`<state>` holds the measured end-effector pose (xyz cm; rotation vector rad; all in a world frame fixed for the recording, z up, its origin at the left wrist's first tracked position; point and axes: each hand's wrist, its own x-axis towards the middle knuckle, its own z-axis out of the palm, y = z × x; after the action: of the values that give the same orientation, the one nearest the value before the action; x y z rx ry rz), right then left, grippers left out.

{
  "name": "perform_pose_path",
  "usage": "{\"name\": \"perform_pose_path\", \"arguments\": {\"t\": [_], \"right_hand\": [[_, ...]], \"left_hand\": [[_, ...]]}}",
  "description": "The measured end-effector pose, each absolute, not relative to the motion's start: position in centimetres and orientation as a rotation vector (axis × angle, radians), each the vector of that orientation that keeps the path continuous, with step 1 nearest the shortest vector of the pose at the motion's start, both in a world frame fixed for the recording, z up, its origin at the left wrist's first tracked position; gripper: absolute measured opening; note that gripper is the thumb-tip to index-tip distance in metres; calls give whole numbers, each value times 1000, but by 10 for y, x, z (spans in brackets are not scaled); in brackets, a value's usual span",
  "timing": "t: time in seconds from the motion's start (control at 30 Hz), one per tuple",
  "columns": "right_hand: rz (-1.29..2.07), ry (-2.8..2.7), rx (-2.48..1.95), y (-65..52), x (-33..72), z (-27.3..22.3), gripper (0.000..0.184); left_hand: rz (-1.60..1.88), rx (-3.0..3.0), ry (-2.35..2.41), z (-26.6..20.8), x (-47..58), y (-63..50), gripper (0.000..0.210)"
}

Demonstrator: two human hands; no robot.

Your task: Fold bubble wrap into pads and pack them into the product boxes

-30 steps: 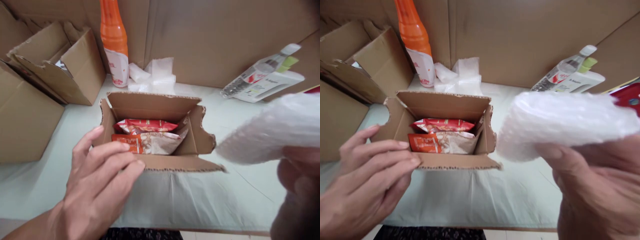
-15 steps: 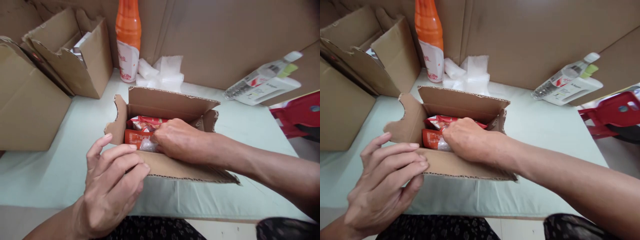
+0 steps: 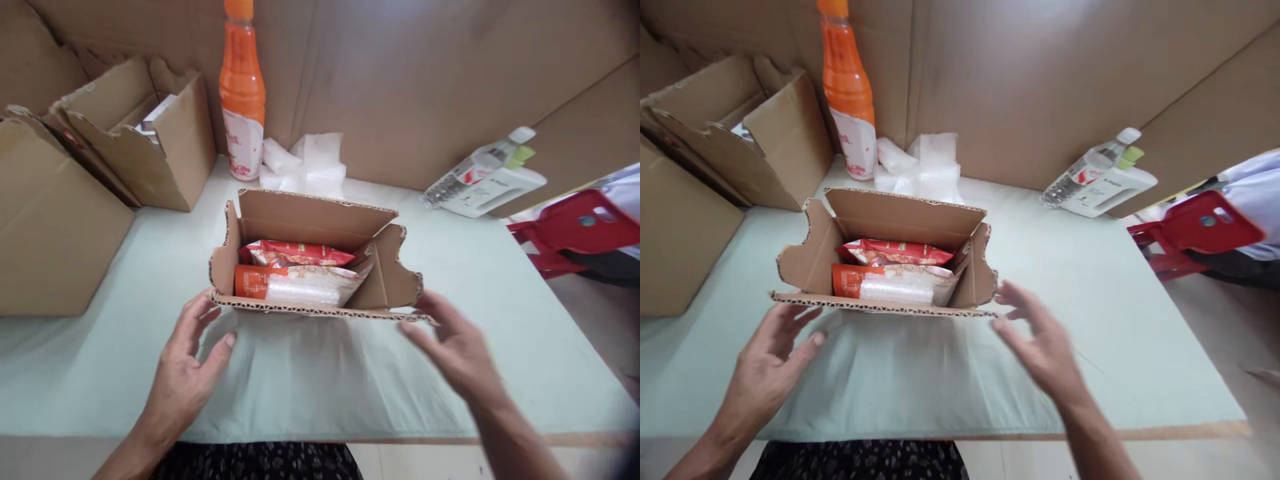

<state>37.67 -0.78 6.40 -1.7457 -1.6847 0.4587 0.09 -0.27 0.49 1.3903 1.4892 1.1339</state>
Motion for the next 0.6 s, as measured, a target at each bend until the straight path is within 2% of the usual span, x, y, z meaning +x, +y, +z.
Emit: {"name": "perform_pose_path", "arguments": {"t": [0.13, 0.33, 0.43, 0.6], "right_hand": [[665, -1669, -1720, 9, 321, 14, 36], [741, -1692, -1492, 57, 290, 17, 41], [648, -1593, -1607, 31, 320, 7, 34], [373, -1393, -1884, -48, 401, -15, 45]], "left_hand": [[1138, 1190, 1393, -5, 11, 5, 55], [1329, 1199, 1384, 4, 16, 17, 57], [1261, 1206, 1277, 1, 44, 21, 58], [1046, 1329, 965, -9, 105, 37, 63]]}}
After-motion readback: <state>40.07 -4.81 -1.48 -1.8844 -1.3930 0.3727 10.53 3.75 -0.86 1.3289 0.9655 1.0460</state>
